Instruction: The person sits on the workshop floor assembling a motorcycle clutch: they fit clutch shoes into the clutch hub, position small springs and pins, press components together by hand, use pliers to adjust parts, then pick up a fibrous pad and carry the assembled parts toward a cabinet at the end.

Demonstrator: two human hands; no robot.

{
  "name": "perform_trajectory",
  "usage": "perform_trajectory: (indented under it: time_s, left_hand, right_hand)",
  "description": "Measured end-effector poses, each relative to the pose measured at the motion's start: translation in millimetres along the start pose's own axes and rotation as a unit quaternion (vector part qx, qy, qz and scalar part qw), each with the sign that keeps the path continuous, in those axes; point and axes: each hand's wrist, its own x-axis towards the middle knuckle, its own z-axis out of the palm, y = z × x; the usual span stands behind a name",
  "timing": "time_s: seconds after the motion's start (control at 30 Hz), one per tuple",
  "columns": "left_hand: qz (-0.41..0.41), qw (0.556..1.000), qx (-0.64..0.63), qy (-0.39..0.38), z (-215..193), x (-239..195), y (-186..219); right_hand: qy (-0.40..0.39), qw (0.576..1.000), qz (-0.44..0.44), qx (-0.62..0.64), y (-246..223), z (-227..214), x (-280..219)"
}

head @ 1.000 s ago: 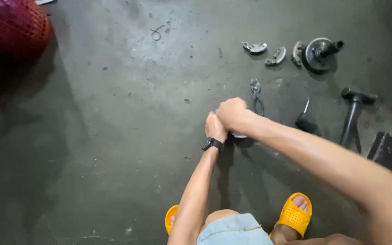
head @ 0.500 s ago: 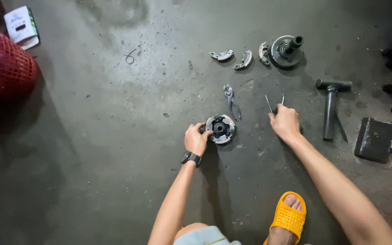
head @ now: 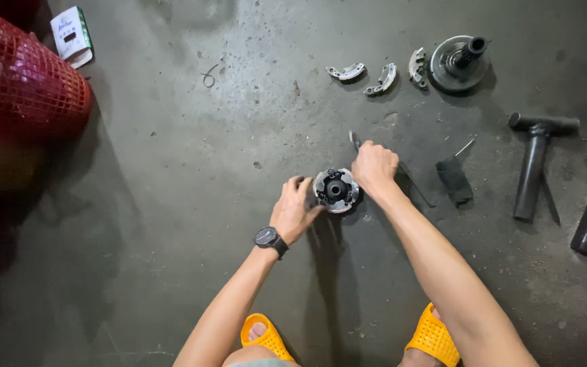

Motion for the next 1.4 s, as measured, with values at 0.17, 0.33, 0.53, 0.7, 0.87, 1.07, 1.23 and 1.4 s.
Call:
perform_trajectory:
  time_s: [0.17, 0.33, 0.53, 0.7, 0.87, 1.07, 1.23, 1.4]
  left_hand:
    - [0.028, 0.998, 0.047, -0.025, 22.9, 12.2, 20.8]
    - [0.078, 0.986, 0.132, -0.067, 34.2, 19.3, 25.6]
    - [0.073, 0.978, 0.184, -0.063, 23.5, 11.5, 18.4]
    - [0.038, 0.991, 0.121, 0.038, 13.4, 5.7, -2.8]
    - [0.09, 0.964, 0.219, -0.121, 4.2, 10.6, -36.7]
    - [0.042, 0.964, 0.226, -0.135, -9.4, 27.4, -17.7]
    - [-0.011, 0.994, 0.105, 0.01, 30.6, 19.6, 22.7]
    - [-0.003, 0.986, 0.087, 0.139, 87.4, 15.3, 17.2]
  right_hand:
    - [0.058, 0.995, -0.065, -0.046, 32.2, -27.2, -45.4]
    - [-0.005, 0.995, -0.103, 0.0, 58.9, -25.8, -100.5]
    - [0.071, 0.974, -0.196, 0.091, 38.1, -44.2, -131.7]
    - [0.181, 0.937, -0.223, 0.197, 12.4, -53.6, -134.1]
    - [0.19, 0.937, -0.216, 0.198, 8.8, -27.0, -123.9]
    - [0.178, 0.942, -0.204, 0.197, 9.0, -24.4, -124.1]
    - [0.16, 0.935, -0.198, 0.247, 9.1, -39.7, -116.0]
    - [0.152, 0.9, -0.169, 0.372, -18.8, -68.3, -142.0]
